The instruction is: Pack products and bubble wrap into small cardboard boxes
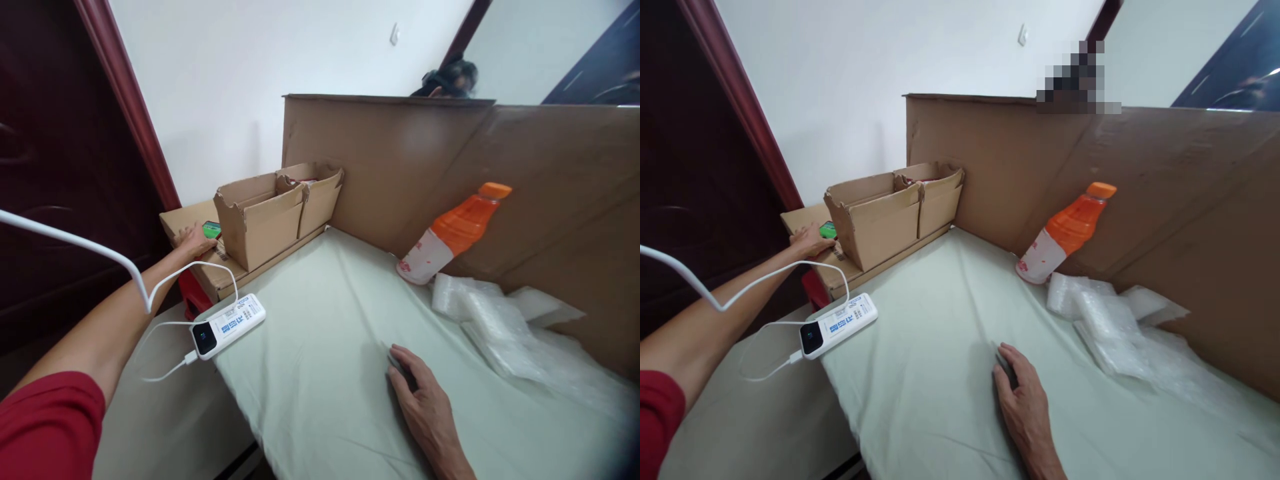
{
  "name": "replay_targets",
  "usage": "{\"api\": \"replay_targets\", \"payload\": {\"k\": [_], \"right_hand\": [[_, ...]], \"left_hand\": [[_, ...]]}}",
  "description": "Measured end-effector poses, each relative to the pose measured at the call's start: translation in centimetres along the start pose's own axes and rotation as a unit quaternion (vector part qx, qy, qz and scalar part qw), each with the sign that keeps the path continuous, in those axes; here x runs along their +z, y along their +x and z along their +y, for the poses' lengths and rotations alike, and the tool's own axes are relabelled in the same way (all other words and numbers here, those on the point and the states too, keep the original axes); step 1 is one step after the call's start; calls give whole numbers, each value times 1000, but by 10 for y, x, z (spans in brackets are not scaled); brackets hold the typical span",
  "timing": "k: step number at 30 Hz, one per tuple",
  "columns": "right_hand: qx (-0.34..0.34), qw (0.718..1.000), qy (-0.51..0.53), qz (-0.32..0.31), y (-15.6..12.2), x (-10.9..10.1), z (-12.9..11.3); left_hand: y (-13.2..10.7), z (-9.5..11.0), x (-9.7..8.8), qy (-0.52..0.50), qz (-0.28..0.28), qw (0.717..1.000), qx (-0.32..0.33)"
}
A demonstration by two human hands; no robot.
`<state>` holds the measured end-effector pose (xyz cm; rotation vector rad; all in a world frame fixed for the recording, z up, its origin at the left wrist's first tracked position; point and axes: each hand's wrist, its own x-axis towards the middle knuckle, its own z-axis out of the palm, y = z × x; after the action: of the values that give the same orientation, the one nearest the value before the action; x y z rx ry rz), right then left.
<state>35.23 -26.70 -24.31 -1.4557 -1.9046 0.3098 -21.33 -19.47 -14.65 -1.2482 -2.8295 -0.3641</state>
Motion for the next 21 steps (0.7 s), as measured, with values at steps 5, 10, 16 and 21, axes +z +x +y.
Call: {"api": "replay_targets", "payload": {"k": [5, 10, 16, 21], "right_hand": [[2, 1000, 6, -3, 0, -1, -1], [11, 1000, 8, -4, 1, -1, -1], [11, 1000, 10, 1, 2, 0, 0], [14, 1000, 5, -2, 2, 0, 1]], "left_hand": [[-7, -3, -2, 0, -2, 1000, 24], [-8, -8, -5, 4, -14, 999, 44], [-4, -10, -5, 7, -27, 999, 40], [1, -11, -4, 6, -33, 999, 26]]}}
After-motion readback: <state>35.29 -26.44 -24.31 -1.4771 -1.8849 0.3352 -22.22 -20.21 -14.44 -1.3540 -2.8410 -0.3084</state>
